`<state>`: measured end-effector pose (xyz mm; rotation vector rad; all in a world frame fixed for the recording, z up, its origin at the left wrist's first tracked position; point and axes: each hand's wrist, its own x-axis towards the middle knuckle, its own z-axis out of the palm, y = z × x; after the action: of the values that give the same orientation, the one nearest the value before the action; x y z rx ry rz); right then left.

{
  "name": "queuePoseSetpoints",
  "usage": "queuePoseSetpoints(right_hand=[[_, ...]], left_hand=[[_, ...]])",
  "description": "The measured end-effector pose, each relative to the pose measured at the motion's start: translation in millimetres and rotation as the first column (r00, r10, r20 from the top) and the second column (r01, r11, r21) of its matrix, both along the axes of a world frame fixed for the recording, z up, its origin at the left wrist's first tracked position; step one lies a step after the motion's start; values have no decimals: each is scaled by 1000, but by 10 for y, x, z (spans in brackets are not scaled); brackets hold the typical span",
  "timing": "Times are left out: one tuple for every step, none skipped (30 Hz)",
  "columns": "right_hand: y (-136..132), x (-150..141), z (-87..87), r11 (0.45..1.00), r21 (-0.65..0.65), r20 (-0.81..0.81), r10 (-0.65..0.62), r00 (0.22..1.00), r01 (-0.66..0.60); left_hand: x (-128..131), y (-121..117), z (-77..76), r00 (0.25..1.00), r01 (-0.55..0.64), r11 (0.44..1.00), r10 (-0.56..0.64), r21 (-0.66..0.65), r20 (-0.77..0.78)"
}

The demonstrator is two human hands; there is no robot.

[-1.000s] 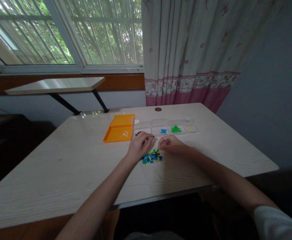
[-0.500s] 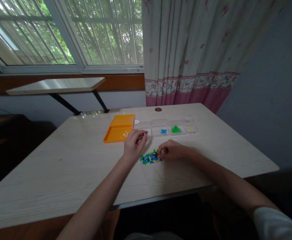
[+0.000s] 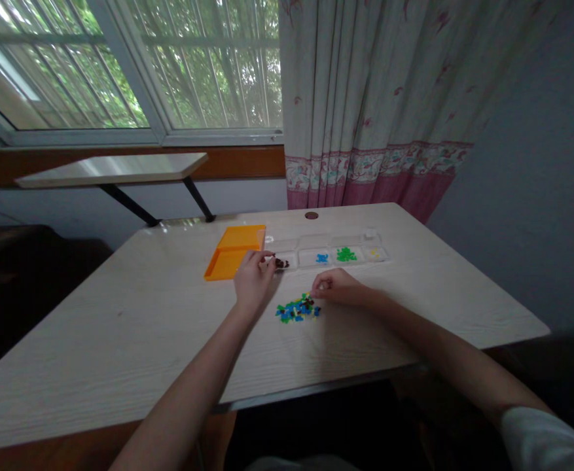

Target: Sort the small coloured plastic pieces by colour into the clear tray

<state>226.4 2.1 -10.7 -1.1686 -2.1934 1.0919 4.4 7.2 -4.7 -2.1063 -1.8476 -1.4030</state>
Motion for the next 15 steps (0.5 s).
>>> queuePoseSetpoints(right_hand=[[22, -9, -22, 998, -27, -50, -50, 998, 49], [45, -19, -40, 994, -53, -101, -98, 990, 93], [65, -30, -51, 988, -78, -152, -145, 978, 134], [83, -40, -56, 980, -104, -199, -187, 962, 169], [98, -50, -55, 972, -129, -243, -225, 944, 198], [108, -60, -47, 963, -153, -281, -257, 925, 221], [114, -68, -36, 955, -178, -312, -284, 907, 238], [116, -77, -25, 947, -202, -337, -308, 890, 251], [115, -85, -14, 939, -227, -354, -327, 876, 259], [111, -92, -7, 932, -250, -365, -342, 866, 263], [105, -101, -3, 926, -272, -369, -353, 860, 263], [97, -109, -4, 922, -290, -371, -354, 859, 255], [87, -118, -8, 922, -302, -374, -349, 859, 242], [77, -128, -14, 925, -307, -382, -335, 861, 224], [66, -138, -21, 930, -306, -394, -316, 863, 201]], left_hand=[[-19, 16, -11, 1000, -8, 1000, 8, -16, -4], [-34, 27, -18, 1000, -3, 1000, 3, -28, -4], [-44, 34, -22, 1000, 14, 999, -14, -34, -1], [-48, 34, -23, 999, 43, 998, -43, -36, 0], [-44, 29, -22, 996, 84, 996, -84, -36, -2], [-32, 17, -21, 990, 139, 990, -140, -37, -10], [-12, -1, -20, 978, 207, 978, -208, -39, -25], [16, -23, -21, 959, 278, 960, -280, -42, -46], [51, -49, -24, 934, 348, 936, -350, -46, -69], [91, -77, -28, 907, 408, 912, -411, -50, -95], [133, -106, -34, 882, 454, 890, -456, -51, -119], [174, -133, -40, 863, 483, 874, -485, -50, -142], [212, -157, -45, 851, 499, 865, -500, -46, -163], [245, -178, -48, 842, 510, 859, -508, -41, -180], [270, -194, -49, 837, 516, 856, -512, -35, -191]])
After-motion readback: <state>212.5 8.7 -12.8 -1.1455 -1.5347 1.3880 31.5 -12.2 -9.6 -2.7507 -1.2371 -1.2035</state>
